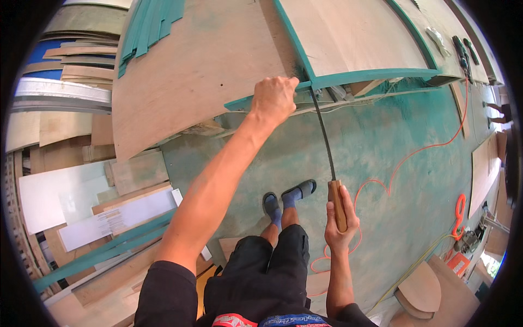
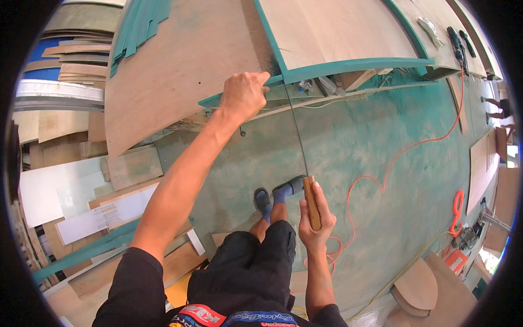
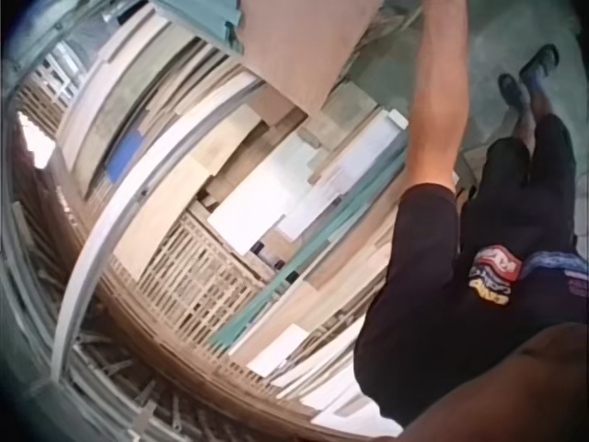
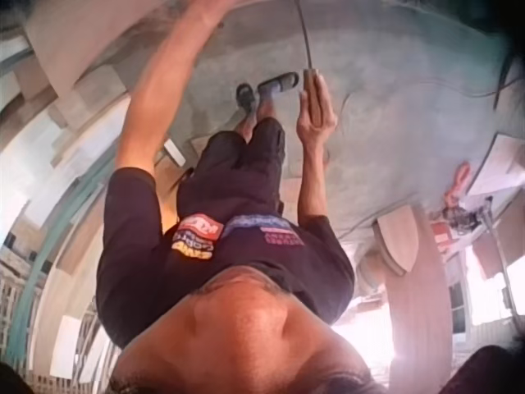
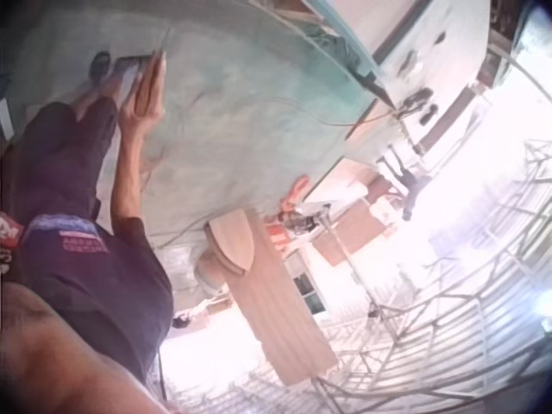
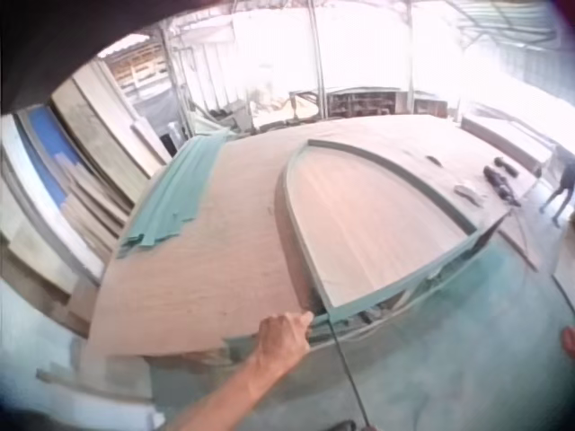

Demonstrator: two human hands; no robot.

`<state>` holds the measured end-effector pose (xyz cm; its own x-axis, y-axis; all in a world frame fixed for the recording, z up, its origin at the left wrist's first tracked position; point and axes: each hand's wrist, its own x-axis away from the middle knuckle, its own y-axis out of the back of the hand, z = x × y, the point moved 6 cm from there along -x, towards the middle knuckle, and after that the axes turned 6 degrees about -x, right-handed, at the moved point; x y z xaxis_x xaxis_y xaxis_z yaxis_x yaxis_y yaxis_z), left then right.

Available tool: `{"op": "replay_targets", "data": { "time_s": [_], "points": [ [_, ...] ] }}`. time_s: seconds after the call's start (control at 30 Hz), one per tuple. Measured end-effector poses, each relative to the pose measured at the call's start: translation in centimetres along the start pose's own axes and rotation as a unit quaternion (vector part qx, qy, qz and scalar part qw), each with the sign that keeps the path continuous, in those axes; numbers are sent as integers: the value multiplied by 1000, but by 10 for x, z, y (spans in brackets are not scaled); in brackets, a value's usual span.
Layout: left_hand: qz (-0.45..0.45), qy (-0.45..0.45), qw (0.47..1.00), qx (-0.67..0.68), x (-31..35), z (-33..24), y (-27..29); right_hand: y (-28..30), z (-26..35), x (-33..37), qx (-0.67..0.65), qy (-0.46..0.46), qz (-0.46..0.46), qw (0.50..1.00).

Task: The person saws a wooden frame piece by hand, fits a curved panel into the frame, and uses a pneumatic nailer to secure a green decorative trim piece along the outer edge.

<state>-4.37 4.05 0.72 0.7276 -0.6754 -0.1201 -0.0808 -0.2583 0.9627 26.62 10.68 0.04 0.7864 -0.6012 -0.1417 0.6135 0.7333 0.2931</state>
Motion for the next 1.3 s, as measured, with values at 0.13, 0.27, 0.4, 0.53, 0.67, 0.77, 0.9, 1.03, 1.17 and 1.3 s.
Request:
{"op": "replay_targets", "data": {
  "time_s": [0.13, 0.27, 0.4, 0.53, 0.67, 0.77, 0.9, 1.03, 1.17, 1.3],
  "points": [
    [-3, -16, 1000, -17, -8, 10, 11, -65, -4, -80, -44, 23, -36, 998],
    [2, -13, 999, -31, 0, 10, 9, -52, -8, -63, -57, -19, -24, 998],
    [29, 6, 999, -26, -1, 13, 6, -11, -8, 2, -7, 6, -7, 1000],
    [28, -12, 999, -26, -8, 7, 10, -52, -2, -64, -55, 6, -25, 998],
    [34, 10, 999, -38, -11, 5, 10, -56, -8, -77, -68, -23, -22, 997],
    [34, 8, 999, -38, -5, 15, 8, -17, -5, -2, -34, -11, 0, 999],
    [42, -9, 998, -40, -4, 8, 7, -16, 2, -9, -32, -17, -9, 999],
    [31, -18, 998, -41, -8, 4, 5, -64, -23, -89, -116, -69, -9, 991],
    [48, -3, 998, -36, -3, 17, 5, -30, -9, -16, -37, -21, -17, 999],
    [36, -19, 999, -31, -3, 7, 9, -24, -7, -11, -54, -26, -16, 998]
  ]
}}
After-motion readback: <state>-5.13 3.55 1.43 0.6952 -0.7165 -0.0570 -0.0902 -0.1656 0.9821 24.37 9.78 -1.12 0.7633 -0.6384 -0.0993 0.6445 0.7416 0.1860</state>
